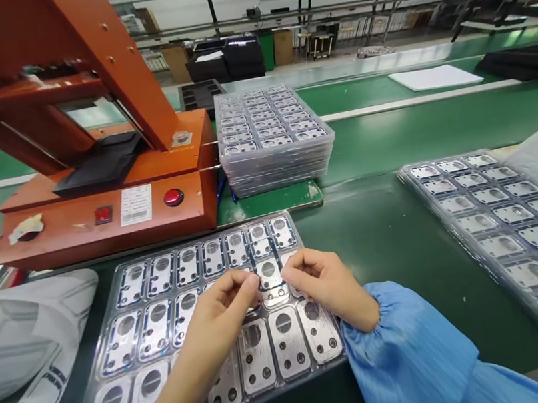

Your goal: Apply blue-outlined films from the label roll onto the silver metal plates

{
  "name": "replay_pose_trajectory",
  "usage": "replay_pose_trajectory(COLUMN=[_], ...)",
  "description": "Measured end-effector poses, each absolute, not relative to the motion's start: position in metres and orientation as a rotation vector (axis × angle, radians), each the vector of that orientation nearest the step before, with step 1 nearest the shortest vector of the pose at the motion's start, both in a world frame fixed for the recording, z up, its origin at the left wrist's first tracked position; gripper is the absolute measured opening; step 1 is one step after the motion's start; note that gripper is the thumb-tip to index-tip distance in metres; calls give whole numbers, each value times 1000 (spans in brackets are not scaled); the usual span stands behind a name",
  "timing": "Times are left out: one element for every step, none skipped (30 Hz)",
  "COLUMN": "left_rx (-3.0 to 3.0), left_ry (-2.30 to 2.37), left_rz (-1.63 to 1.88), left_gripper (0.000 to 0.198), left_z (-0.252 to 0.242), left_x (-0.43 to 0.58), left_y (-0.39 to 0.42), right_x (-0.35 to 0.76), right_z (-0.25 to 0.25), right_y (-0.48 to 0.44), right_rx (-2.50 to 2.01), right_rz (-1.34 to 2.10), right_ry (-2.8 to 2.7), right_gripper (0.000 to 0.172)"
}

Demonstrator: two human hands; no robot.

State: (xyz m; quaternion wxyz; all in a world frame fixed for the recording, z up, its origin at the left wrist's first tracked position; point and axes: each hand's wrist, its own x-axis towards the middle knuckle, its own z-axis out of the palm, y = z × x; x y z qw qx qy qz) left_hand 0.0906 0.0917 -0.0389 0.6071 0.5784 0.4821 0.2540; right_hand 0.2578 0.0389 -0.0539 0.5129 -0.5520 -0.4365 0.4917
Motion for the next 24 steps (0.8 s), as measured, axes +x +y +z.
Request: replay_pose_trajectory(left_rx=[1343, 1357, 1384, 1431, 1497, 1575, 1660, 1742, 1815, 1874, 1921, 1957, 1986, 2010, 2031, 2047, 2060, 2071, 2077, 2082, 2084, 2086, 2088, 2090], left_ry=[1126, 1137, 1146, 1148, 1146, 1139, 1132, 1131, 1136, 1149, 1164, 1177, 1186, 1189, 1189, 1187, 1186, 1185, 1184, 1183, 1184, 1184, 1184, 1185], left_rz=[570, 553, 548, 561, 587, 620, 652, 683, 707, 722, 731, 739, 740, 736, 724, 711, 694, 676, 661, 652, 645, 643, 640, 638], left_gripper=[25, 26, 25, 24, 23, 22, 21, 20, 18, 17, 17, 16, 16, 16, 17, 17, 17, 18, 18, 18, 17, 17, 17, 17], left_z=[-38, -37, -37, -38, -39, -41, -43, -46, -49, -51, -53, -55, -56, -57, -58, -58, -58, -58, -58, -58, -58, -58, -58, -58], left_x=[91, 91, 91, 91, 91, 90, 90, 89, 89, 88, 88, 88, 87, 87, 86, 86, 86, 85, 85, 85, 85, 85, 85, 85], left_y=[92, 92, 92, 92, 92, 91, 91, 90, 89, 88, 87, 86, 85, 85, 84, 84, 84, 84, 84, 84, 84, 84, 84, 84], right_x=[258, 258, 257, 257, 257, 257, 256, 255, 254, 253, 252, 251, 249, 248, 248, 247, 246, 246, 246, 246, 246, 245, 245, 245], right_z=[-53, -52, -51, -50, -50, -50, -51, -51, -52, -53, -54, -55, -55, -56, -56, -55, -55, -55, -55, -55, -55, -55, -55, -56], right_y=[38, 37, 36, 35, 33, 32, 31, 30, 29, 28, 27, 27, 27, 27, 26, 26, 26, 26, 26, 25, 25, 25, 25, 25], right_rx=[-1336, -1342, -1351, -1365, -1387, -1416, -1453, -1494, -1532, -1565, -1591, -1606, -1615, -1616, -1615, -1614, -1615, -1619, -1623, -1627, -1632, -1636, -1639, -1641], right_rz=[1186, 1180, 1155, 1108, 1046, 982, 928, 888, 862, 843, 822, 793, 761, 727, 698, 675, 659, 649, 646, 646, 644, 640, 635, 634], right_ry=[-1059, -1069, -1083, -1104, -1131, -1162, -1193, -1224, -1256, -1290, -1328, -1371, -1417, -1462, -1503, -1535, -1558, -1570, -1574, -1573, -1570, -1569, -1571, -1575], right_gripper=[28, 27, 25, 23, 21, 20, 19, 18, 18, 18, 18, 18, 18, 17, 17, 17, 17, 17, 17, 17, 17, 18, 18, 18])
